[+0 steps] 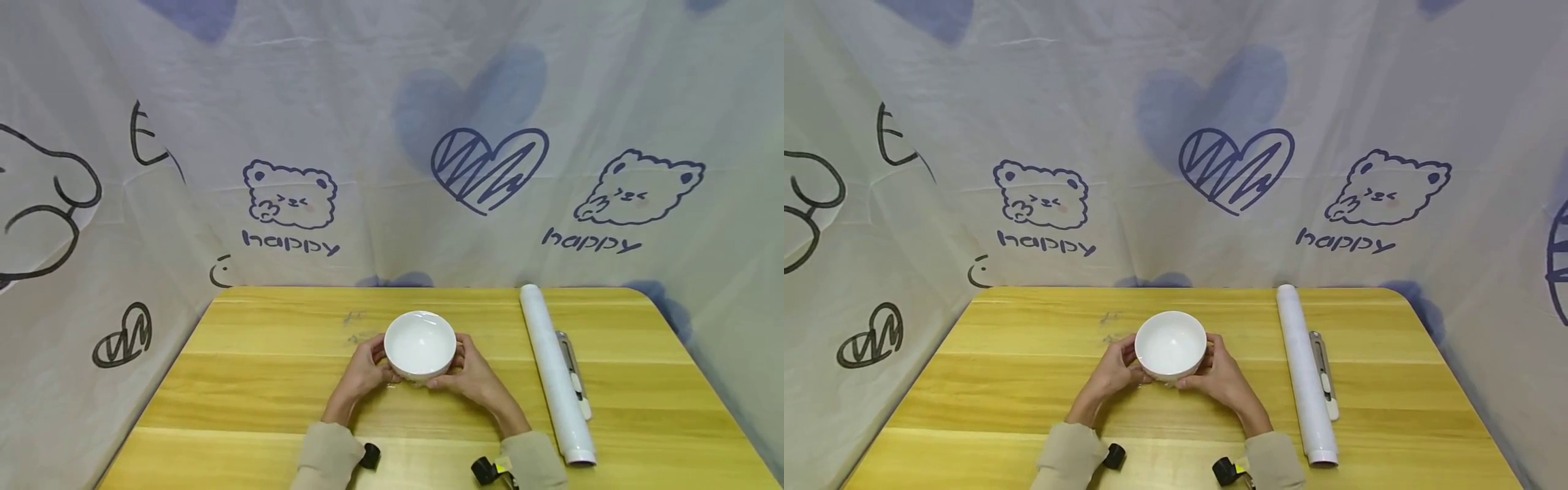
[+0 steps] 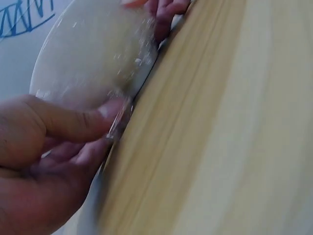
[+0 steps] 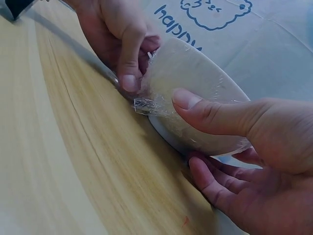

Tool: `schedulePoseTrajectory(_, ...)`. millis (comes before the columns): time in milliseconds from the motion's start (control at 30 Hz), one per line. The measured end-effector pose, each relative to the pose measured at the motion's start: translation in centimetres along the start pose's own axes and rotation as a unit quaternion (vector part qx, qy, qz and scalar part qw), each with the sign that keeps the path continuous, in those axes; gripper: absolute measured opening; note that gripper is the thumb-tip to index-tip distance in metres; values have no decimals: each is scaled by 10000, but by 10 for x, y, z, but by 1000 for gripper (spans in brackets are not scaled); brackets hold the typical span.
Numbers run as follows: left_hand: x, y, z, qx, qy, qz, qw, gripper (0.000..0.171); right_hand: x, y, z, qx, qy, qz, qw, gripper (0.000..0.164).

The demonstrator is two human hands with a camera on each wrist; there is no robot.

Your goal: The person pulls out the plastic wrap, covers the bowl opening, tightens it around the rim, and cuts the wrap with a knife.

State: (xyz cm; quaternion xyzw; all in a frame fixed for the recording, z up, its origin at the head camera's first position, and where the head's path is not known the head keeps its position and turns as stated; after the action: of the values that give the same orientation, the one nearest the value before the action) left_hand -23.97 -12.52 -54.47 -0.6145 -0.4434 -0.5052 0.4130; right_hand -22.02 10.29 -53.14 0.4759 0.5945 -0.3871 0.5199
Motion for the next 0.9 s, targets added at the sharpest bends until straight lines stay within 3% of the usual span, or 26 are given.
schedulePoseTrajectory(133,-1,-2,3,448,-699,327,9960,71,2,-1,1,7,18,67,10000,100)
schedulePoseTrajectory(233,-1,-2,5,805,-1196,372,9889,66,3,-3,1,-14,33,97,9999,100)
schedulePoseTrajectory(433,3,1,4,919,-1496,312,9840,61,3,-1,1,-114,-74,33,9999,99)
schedulePoseTrajectory(633,8,2,3,753,-1417,205,9868,66,0,-1,3,-53,-78,-9,10000,98)
schedulePoseTrajectory(900,15,5,7,-3,-928,-236,9954,92,-2,0,6,214,303,61,9993,102)
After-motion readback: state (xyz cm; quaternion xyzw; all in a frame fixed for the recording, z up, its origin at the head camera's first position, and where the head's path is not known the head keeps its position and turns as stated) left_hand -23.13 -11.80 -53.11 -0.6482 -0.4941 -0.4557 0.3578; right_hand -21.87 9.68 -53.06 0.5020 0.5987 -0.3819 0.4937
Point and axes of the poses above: each hand's wrist, its own y-axis away from the middle knuckle, its own z-axis out of the palm, x = y × z, the point moved 2 cm from there along -y, towards the middle knuckle, and after that the axes turned 1 degree about -y, right-handed, at the moved point
